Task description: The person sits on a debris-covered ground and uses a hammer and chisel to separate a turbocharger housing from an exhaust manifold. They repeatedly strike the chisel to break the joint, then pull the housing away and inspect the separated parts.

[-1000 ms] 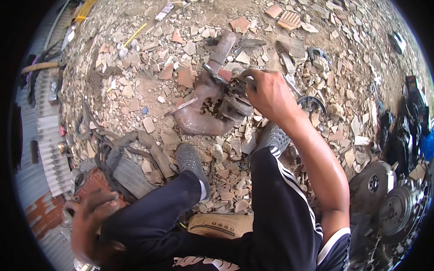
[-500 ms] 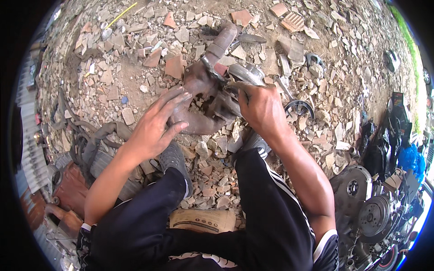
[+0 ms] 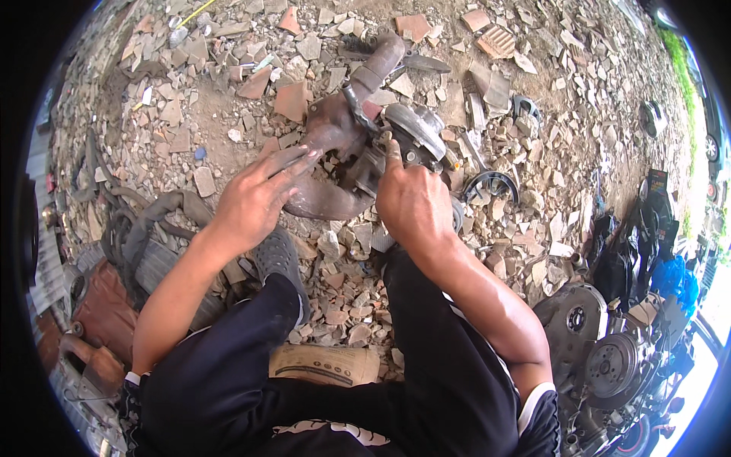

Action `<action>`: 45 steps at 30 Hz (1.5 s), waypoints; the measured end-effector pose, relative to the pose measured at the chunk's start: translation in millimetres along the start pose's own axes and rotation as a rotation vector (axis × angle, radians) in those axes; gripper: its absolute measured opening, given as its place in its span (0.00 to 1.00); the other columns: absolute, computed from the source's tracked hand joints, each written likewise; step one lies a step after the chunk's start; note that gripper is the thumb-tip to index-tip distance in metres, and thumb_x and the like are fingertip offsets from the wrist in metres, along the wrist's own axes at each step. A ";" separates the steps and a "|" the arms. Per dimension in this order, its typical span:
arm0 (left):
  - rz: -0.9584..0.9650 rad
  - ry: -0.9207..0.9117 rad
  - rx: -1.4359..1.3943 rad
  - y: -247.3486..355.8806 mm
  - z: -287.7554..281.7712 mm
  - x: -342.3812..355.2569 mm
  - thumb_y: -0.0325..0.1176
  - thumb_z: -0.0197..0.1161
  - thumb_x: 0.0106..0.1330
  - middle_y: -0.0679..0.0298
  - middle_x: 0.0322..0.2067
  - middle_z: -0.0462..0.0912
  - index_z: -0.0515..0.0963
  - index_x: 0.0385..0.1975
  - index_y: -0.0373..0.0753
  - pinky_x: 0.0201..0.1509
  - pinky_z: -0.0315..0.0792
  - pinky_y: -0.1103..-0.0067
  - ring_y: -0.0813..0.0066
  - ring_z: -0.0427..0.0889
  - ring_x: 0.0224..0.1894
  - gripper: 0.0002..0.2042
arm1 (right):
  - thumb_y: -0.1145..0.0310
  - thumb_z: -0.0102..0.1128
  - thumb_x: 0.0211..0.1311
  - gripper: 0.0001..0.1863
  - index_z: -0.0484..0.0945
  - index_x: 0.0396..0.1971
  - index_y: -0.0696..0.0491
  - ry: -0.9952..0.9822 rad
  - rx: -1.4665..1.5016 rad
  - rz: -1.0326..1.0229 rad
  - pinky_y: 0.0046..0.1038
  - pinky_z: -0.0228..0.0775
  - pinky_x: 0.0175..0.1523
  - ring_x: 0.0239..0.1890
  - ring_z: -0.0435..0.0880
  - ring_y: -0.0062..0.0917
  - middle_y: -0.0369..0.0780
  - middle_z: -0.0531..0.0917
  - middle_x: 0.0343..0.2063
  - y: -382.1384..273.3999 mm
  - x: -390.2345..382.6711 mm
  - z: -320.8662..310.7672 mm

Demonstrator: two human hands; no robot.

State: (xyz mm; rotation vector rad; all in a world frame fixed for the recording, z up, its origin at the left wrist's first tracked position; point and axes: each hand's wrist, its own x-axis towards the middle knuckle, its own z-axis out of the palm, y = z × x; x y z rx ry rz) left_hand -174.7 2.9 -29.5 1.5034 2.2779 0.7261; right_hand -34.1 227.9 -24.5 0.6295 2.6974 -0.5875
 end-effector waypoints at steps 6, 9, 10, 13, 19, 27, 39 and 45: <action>-0.004 -0.009 -0.021 0.4 -1.0 3.6 0.25 0.62 0.66 0.55 0.60 0.80 0.74 0.68 0.46 0.63 0.76 0.62 0.51 0.82 0.56 0.27 | 0.69 0.43 0.73 0.18 0.79 0.44 0.67 -0.080 -0.074 -0.016 0.39 0.80 0.21 0.19 0.87 0.39 0.48 0.84 0.18 -35.9 10.3 -3.2; -0.014 -0.007 -0.013 2.2 -2.3 5.6 0.25 0.62 0.66 0.56 0.60 0.80 0.74 0.67 0.48 0.63 0.76 0.63 0.50 0.82 0.56 0.27 | 0.68 0.46 0.72 0.15 0.79 0.38 0.64 0.090 -0.138 -0.142 0.36 0.81 0.22 0.20 0.88 0.37 0.47 0.85 0.18 -30.8 21.0 23.8; -0.009 -0.006 -0.013 2.5 -2.3 6.4 0.25 0.62 0.66 0.56 0.60 0.80 0.75 0.67 0.48 0.63 0.76 0.63 0.50 0.82 0.56 0.27 | 0.69 0.48 0.71 0.13 0.79 0.35 0.62 0.096 -0.214 -0.095 0.34 0.82 0.23 0.20 0.88 0.36 0.46 0.85 0.19 -25.9 28.1 27.8; -0.033 -0.010 -0.043 3.6 -3.5 5.4 0.25 0.62 0.66 0.56 0.60 0.79 0.75 0.67 0.48 0.63 0.77 0.62 0.49 0.82 0.55 0.27 | 0.69 0.45 0.74 0.15 0.81 0.38 0.62 -0.035 -0.117 -0.035 0.34 0.82 0.24 0.23 0.89 0.37 0.46 0.85 0.18 -8.4 40.4 11.3; -0.086 -0.069 -0.146 1.7 -4.6 4.3 0.24 0.62 0.67 0.53 0.62 0.78 0.74 0.68 0.47 0.67 0.73 0.58 0.41 0.76 0.63 0.27 | 0.74 0.34 0.77 0.25 0.64 0.70 0.62 0.004 0.033 -0.110 0.37 0.70 0.16 0.14 0.80 0.30 0.42 0.79 0.13 29.2 7.3 -37.7; -0.044 0.009 -0.100 0.0 0.0 3.0 0.24 0.65 0.65 0.58 0.60 0.80 0.76 0.66 0.48 0.59 0.80 0.64 0.52 0.84 0.54 0.27 | 0.72 0.54 0.73 0.19 0.81 0.61 0.49 0.164 0.072 -0.179 0.42 0.80 0.44 0.38 0.87 0.42 0.48 0.83 0.41 53.3 -0.2 -33.7; -0.053 0.000 -0.097 2.1 -0.2 5.0 0.24 0.65 0.65 0.59 0.61 0.80 0.76 0.66 0.49 0.60 0.80 0.64 0.52 0.83 0.56 0.27 | 0.66 0.55 0.74 0.12 0.84 0.48 0.54 0.193 0.071 -0.245 0.45 0.80 0.32 0.28 0.87 0.47 0.50 0.84 0.32 36.5 2.9 -12.5; -0.092 -0.051 -0.153 2.9 -2.3 5.3 0.22 0.63 0.66 0.55 0.62 0.79 0.75 0.67 0.49 0.64 0.76 0.61 0.46 0.80 0.60 0.28 | 0.70 0.52 0.72 0.14 0.82 0.49 0.58 0.164 -0.059 -0.237 0.42 0.82 0.31 0.25 0.87 0.43 0.48 0.83 0.30 22.8 3.0 -3.5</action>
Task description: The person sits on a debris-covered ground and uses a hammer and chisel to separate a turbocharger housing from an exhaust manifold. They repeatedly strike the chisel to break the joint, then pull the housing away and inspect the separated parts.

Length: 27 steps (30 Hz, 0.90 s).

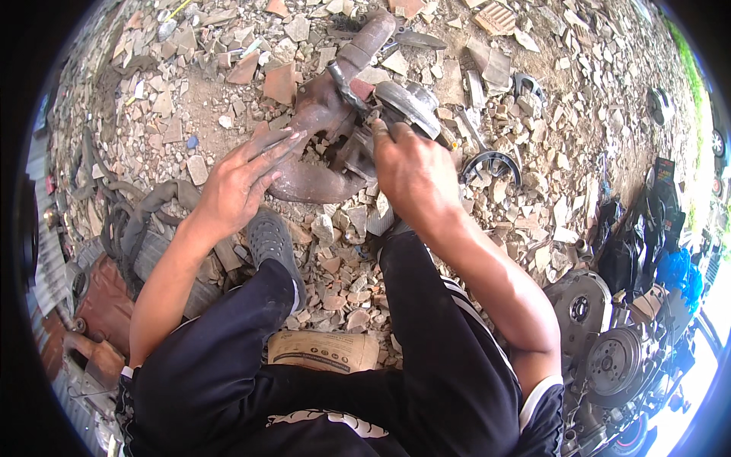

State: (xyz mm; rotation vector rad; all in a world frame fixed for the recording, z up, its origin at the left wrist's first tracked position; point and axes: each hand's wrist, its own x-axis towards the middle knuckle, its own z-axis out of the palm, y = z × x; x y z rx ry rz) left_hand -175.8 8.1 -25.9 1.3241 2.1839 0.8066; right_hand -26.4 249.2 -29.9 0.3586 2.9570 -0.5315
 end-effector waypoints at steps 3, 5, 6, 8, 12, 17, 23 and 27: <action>0.039 0.043 0.042 -1.2 2.1 1.3 0.23 0.65 0.64 0.60 0.61 0.80 0.76 0.66 0.49 0.60 0.79 0.64 0.52 0.83 0.56 0.28 | 0.71 0.52 0.69 0.13 0.83 0.46 0.59 0.003 -0.121 0.013 0.40 0.82 0.29 0.23 0.87 0.41 0.46 0.82 0.27 -16.5 6.0 3.9; 0.038 0.045 0.049 -2.7 3.2 0.3 0.23 0.65 0.64 0.60 0.61 0.80 0.76 0.66 0.49 0.60 0.79 0.64 0.52 0.83 0.56 0.28 | 0.71 0.53 0.66 0.11 0.84 0.38 0.59 0.008 -0.147 0.017 0.39 0.83 0.28 0.23 0.87 0.41 0.47 0.83 0.26 -24.2 14.3 0.4; 0.027 0.046 0.045 -3.2 2.8 -1.9 0.23 0.65 0.64 0.61 0.61 0.80 0.76 0.66 0.49 0.60 0.79 0.64 0.52 0.83 0.56 0.28 | 0.71 0.53 0.66 0.11 0.84 0.37 0.58 -0.072 -0.137 0.029 0.39 0.83 0.29 0.24 0.88 0.42 0.47 0.84 0.26 -25.8 22.3 -6.0; 0.024 0.042 0.029 -3.0 1.8 -0.8 0.24 0.65 0.64 0.61 0.62 0.80 0.76 0.66 0.50 0.60 0.80 0.65 0.53 0.84 0.56 0.28 | 0.71 0.53 0.66 0.11 0.85 0.34 0.57 -0.227 -0.123 0.071 0.39 0.84 0.30 0.26 0.89 0.42 0.48 0.86 0.27 -21.8 38.7 -19.6; 0.022 0.031 0.043 -2.7 1.5 -0.8 0.25 0.65 0.65 0.62 0.62 0.80 0.76 0.66 0.50 0.60 0.79 0.64 0.54 0.84 0.56 0.27 | 0.68 0.61 0.69 0.09 0.89 0.40 0.55 -0.212 -0.019 -0.026 0.39 0.84 0.48 0.35 0.90 0.35 0.47 0.89 0.34 31.4 62.7 -35.3; 0.057 0.037 0.055 -5.0 0.9 -0.2 0.26 0.64 0.66 0.62 0.62 0.80 0.76 0.67 0.51 0.60 0.79 0.63 0.54 0.84 0.55 0.27 | 0.64 0.66 0.68 0.12 0.89 0.45 0.52 -0.144 0.204 -0.128 0.37 0.80 0.51 0.40 0.89 0.35 0.45 0.89 0.38 74.1 62.3 -38.2; 0.030 0.024 0.023 -5.9 2.1 -2.0 0.26 0.64 0.67 0.62 0.62 0.80 0.75 0.67 0.52 0.60 0.79 0.64 0.54 0.84 0.56 0.27 | 0.65 0.69 0.66 0.09 0.91 0.42 0.51 0.100 0.203 0.007 0.27 0.80 0.31 0.21 0.84 0.21 0.39 0.87 0.25 59.2 24.9 -42.5; 0.052 0.046 0.034 -6.3 2.9 -0.8 0.26 0.64 0.66 0.62 0.63 0.80 0.76 0.67 0.52 0.60 0.79 0.64 0.54 0.84 0.56 0.27 | 0.66 0.69 0.65 0.09 0.90 0.42 0.50 0.165 0.188 -0.088 0.29 0.80 0.28 0.21 0.84 0.25 0.39 0.86 0.26 45.2 12.5 -23.0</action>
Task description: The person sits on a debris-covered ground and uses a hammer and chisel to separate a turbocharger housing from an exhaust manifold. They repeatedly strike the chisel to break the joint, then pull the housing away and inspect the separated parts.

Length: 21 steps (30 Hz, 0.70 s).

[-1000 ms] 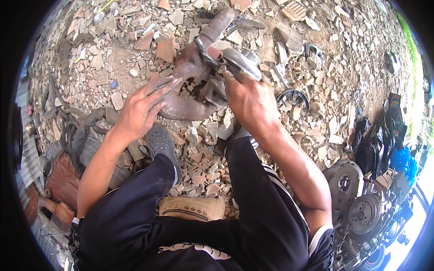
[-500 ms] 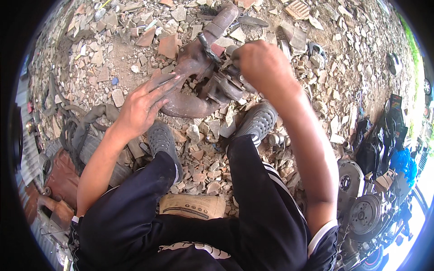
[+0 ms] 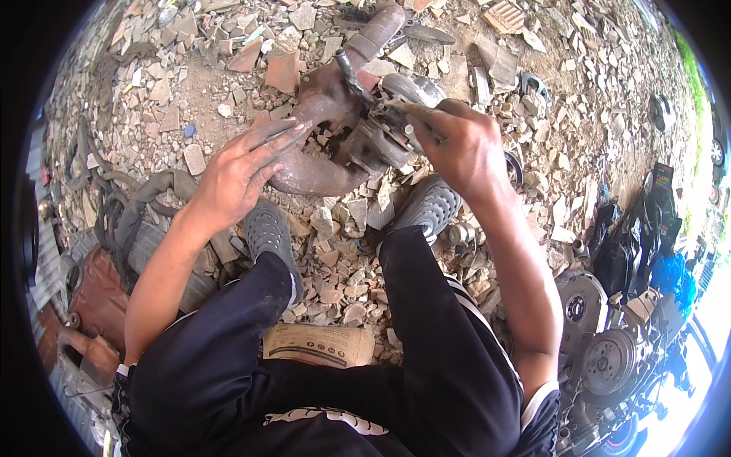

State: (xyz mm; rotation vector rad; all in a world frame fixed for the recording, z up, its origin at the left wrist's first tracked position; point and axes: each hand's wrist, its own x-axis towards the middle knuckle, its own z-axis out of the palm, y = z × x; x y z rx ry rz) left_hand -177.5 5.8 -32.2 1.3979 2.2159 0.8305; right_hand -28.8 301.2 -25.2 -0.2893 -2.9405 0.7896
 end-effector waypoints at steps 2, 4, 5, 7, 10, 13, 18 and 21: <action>-0.005 -0.004 0.005 0.3 -0.2 -0.1 0.25 0.64 0.66 0.62 0.62 0.80 0.76 0.67 0.51 0.61 0.79 0.64 0.55 0.84 0.56 0.27 | 0.66 0.69 0.65 0.09 0.90 0.43 0.50 0.007 -0.022 -0.044 0.30 0.81 0.29 0.23 0.85 0.27 0.40 0.85 0.27 -6.5 -1.3 5.0; -0.025 -0.037 -0.029 1.3 -2.1 -0.6 0.23 0.63 0.66 0.59 0.63 0.79 0.76 0.67 0.48 0.67 0.74 0.61 0.49 0.80 0.60 0.27 | 0.67 0.68 0.66 0.10 0.89 0.45 0.51 -0.003 -0.059 -0.093 0.32 0.82 0.32 0.26 0.86 0.31 0.41 0.85 0.30 -9.9 -3.4 9.8; -0.035 -0.053 -0.047 1.7 -2.7 -0.8 0.21 0.63 0.65 0.57 0.63 0.78 0.75 0.67 0.47 0.70 0.72 0.60 0.46 0.78 0.62 0.27 | 0.68 0.67 0.66 0.10 0.88 0.45 0.51 -0.012 -0.064 -0.104 0.32 0.83 0.33 0.27 0.86 0.31 0.41 0.85 0.30 -10.3 -5.2 13.9; -0.067 -0.067 -0.061 1.2 -2.5 -2.0 0.21 0.63 0.65 0.57 0.63 0.78 0.75 0.67 0.47 0.70 0.72 0.61 0.46 0.78 0.63 0.28 | 0.68 0.67 0.66 0.09 0.88 0.44 0.51 -0.031 -0.079 -0.123 0.34 0.83 0.34 0.27 0.87 0.33 0.41 0.85 0.31 -10.0 -10.6 23.4; -0.062 -0.065 -0.056 1.7 -2.3 -1.4 0.20 0.62 0.65 0.57 0.63 0.78 0.75 0.67 0.47 0.69 0.72 0.61 0.46 0.77 0.64 0.28 | 0.70 0.62 0.68 0.11 0.85 0.47 0.56 -0.083 -0.146 -0.081 0.36 0.83 0.35 0.29 0.87 0.37 0.44 0.85 0.34 -23.2 -15.7 29.7; -0.057 -0.062 -0.077 0.4 -1.1 -0.7 0.20 0.62 0.65 0.57 0.63 0.78 0.75 0.67 0.47 0.68 0.73 0.60 0.46 0.75 0.66 0.28 | 0.74 0.59 0.65 0.13 0.83 0.47 0.60 -0.103 -0.238 -0.078 0.37 0.82 0.34 0.30 0.87 0.37 0.47 0.83 0.35 -37.4 -14.2 37.3; -0.033 -0.030 -0.010 2.7 -2.3 -0.7 0.22 0.64 0.65 0.60 0.63 0.79 0.77 0.65 0.47 0.64 0.77 0.63 0.52 0.81 0.60 0.27 | 0.76 0.57 0.63 0.09 0.84 0.39 0.62 -0.213 -0.207 0.046 0.36 0.84 0.37 0.30 0.89 0.35 0.46 0.85 0.31 -35.6 15.6 34.1; -0.064 -0.066 -0.071 0.9 -3.0 -1.2 0.21 0.62 0.66 0.56 0.64 0.78 0.76 0.66 0.47 0.68 0.73 0.61 0.46 0.75 0.66 0.27 | 0.67 0.66 0.67 0.08 0.89 0.36 0.55 -0.207 0.016 0.167 0.34 0.85 0.48 0.34 0.92 0.30 0.44 0.91 0.33 -12.9 39.8 5.5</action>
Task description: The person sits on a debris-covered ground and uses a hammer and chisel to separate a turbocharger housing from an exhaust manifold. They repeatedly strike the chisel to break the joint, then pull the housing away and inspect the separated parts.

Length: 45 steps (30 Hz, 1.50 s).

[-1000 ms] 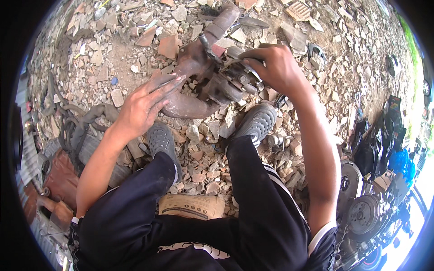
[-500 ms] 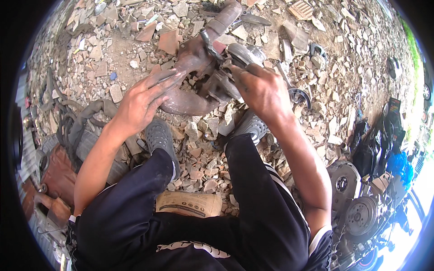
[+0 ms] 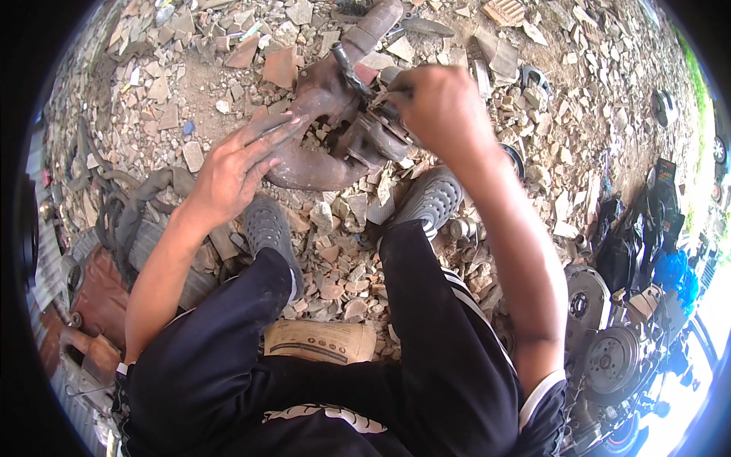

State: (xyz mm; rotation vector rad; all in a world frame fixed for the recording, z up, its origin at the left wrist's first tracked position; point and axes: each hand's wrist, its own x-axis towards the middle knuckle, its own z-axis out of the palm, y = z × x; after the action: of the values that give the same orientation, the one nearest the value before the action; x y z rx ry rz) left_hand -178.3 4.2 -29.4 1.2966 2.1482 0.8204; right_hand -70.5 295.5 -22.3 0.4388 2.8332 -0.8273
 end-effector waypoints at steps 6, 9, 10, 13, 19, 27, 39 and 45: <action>0.061 0.067 0.072 -3.8 4.7 -0.4 0.25 0.64 0.66 0.62 0.62 0.80 0.77 0.65 0.50 0.61 0.79 0.64 0.55 0.84 0.56 0.26 | 0.61 0.80 0.55 0.16 0.89 0.39 0.55 0.046 0.485 0.288 0.27 0.80 0.45 0.35 0.88 0.21 0.40 0.91 0.34 45.1 2.3 -3.7; 0.059 0.061 0.055 -3.5 4.1 1.9 0.25 0.64 0.66 0.62 0.62 0.80 0.77 0.65 0.50 0.61 0.80 0.65 0.55 0.84 0.55 0.26 | 0.65 0.77 0.60 0.15 0.87 0.43 0.55 0.197 0.899 0.288 0.21 0.72 0.37 0.29 0.79 0.16 0.35 0.86 0.31 73.9 -14.3 5.0; 0.054 0.061 0.045 -3.5 4.7 1.8 0.24 0.65 0.66 0.62 0.62 0.80 0.77 0.65 0.50 0.61 0.80 0.65 0.55 0.84 0.55 0.26 | 0.66 0.75 0.63 0.13 0.86 0.45 0.55 0.236 1.178 0.213 0.22 0.71 0.36 0.29 0.78 0.15 0.34 0.85 0.31 78.7 -15.5 8.6; 0.035 0.031 -0.004 -2.9 2.4 -0.3 0.22 0.63 0.65 0.58 0.63 0.79 0.76 0.66 0.48 0.65 0.76 0.63 0.51 0.80 0.60 0.27 | 0.62 0.67 0.71 0.12 0.85 0.45 0.55 0.296 1.414 0.271 0.23 0.71 0.39 0.32 0.76 0.15 0.33 0.83 0.32 69.5 -16.5 3.9; -0.002 0.012 -0.030 -2.1 3.2 -1.1 0.20 0.62 0.65 0.56 0.63 0.78 0.76 0.66 0.47 0.68 0.74 0.62 0.49 0.78 0.64 0.28 | 0.49 0.53 0.79 0.23 0.79 0.43 0.57 0.328 0.716 0.210 0.27 0.72 0.44 0.33 0.77 0.19 0.37 0.81 0.31 29.9 -2.9 7.9; 0.068 0.082 0.026 -0.9 5.2 2.5 0.24 0.64 0.65 0.60 0.62 0.80 0.77 0.65 0.49 0.62 0.79 0.63 0.53 0.83 0.57 0.27 | 0.63 0.60 0.67 0.13 0.84 0.43 0.55 0.018 -0.133 0.004 0.44 0.82 0.41 0.34 0.90 0.42 0.50 0.88 0.36 2.3 10.7 42.2; 0.031 0.032 -0.014 -4.7 4.9 -0.4 0.22 0.62 0.66 0.59 0.63 0.79 0.77 0.66 0.48 0.67 0.75 0.62 0.52 0.80 0.61 0.26 | 0.68 0.68 0.59 0.09 0.88 0.39 0.53 -0.031 -0.193 0.138 0.44 0.80 0.47 0.37 0.89 0.46 0.51 0.88 0.31 -2.9 26.7 50.2; 0.069 0.072 0.038 -6.2 5.5 -0.8 0.24 0.64 0.66 0.61 0.62 0.80 0.77 0.66 0.49 0.62 0.79 0.63 0.54 0.84 0.56 0.27 | 0.71 0.61 0.57 0.11 0.88 0.38 0.53 -0.059 -0.209 0.101 0.44 0.81 0.48 0.36 0.89 0.47 0.52 0.88 0.30 -5.3 23.1 42.9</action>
State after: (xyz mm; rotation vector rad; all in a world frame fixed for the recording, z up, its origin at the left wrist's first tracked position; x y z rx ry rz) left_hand -177.9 2.5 -37.5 1.3864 2.1954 0.8702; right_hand -91.1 273.2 -60.7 0.5126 2.7772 -0.5101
